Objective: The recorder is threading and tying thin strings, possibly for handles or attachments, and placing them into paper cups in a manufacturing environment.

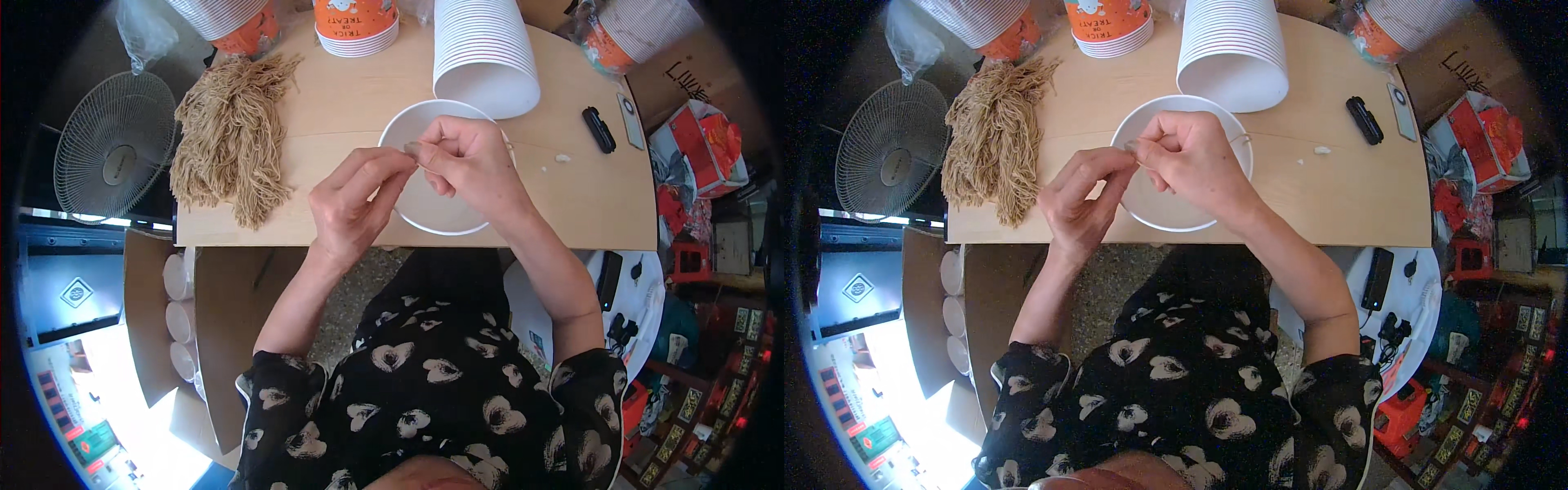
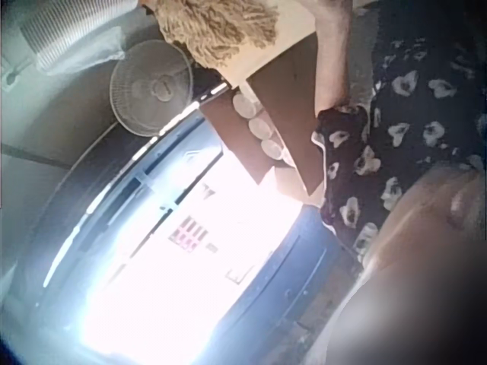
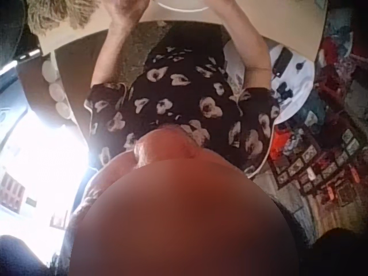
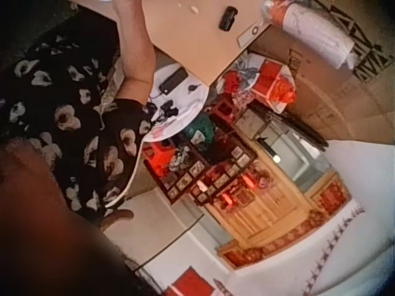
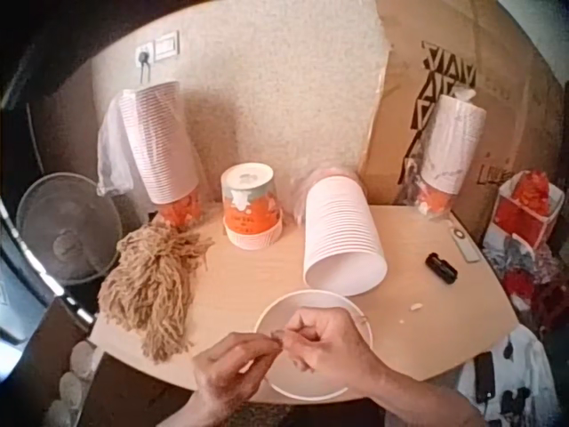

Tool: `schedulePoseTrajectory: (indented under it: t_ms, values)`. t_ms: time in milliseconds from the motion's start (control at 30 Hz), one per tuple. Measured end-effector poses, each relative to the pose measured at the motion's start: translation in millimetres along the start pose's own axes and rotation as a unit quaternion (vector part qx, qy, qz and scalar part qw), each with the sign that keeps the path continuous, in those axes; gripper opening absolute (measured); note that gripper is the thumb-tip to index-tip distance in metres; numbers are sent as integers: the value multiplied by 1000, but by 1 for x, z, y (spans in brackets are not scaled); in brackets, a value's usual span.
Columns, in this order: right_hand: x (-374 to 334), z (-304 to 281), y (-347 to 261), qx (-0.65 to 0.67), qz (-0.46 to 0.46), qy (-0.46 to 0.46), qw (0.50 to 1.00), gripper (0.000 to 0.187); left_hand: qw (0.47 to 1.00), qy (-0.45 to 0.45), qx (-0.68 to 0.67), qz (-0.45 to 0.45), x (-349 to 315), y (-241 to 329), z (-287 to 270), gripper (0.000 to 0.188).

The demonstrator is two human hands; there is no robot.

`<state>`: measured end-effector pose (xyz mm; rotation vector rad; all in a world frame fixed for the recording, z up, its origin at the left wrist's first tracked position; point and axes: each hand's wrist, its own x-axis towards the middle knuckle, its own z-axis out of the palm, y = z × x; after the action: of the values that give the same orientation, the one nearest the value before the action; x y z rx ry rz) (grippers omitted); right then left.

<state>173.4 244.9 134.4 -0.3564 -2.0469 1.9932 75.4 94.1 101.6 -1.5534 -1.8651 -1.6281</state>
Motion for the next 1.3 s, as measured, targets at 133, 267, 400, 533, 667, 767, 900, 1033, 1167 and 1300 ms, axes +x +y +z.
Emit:
schedulePoseTrajectory:
  t_ms: [133,267,400,533,667,767,900,1033,1167,1300]
  values:
    - [1,-2,-3,-20,5,-12,1000,11,998,-15,-42,-43,0,1,-2,19]
    - [6,-4,-2,40,-5,9,999,17,948,-22,-227,-223,3,1,-7,12]
    - [10,-6,-3,63,-6,24,998,22,906,-84,-282,-305,14,-6,-18,10]
    - [9,-9,-1,28,-23,11,999,19,842,-158,-336,-392,24,-10,-27,14]
    - [6,-6,9,-108,-130,71,983,13,796,-162,-382,-441,26,-13,-30,19]
    - [-7,-5,0,-301,-333,169,878,19,786,-144,-403,-447,26,-14,-28,22]
    - [-26,10,1,-378,-312,143,860,24,786,-118,-413,-444,23,-15,-26,23]
    - [-24,13,11,-397,-331,160,841,22,796,-118,-407,-432,21,-16,-23,21]
    - [-21,12,13,-398,-350,160,833,17,805,-122,-395,-425,22,-15,-22,20]
    - [-20,11,11,-360,-317,134,867,13,806,-116,-395,-425,23,-12,-23,19]
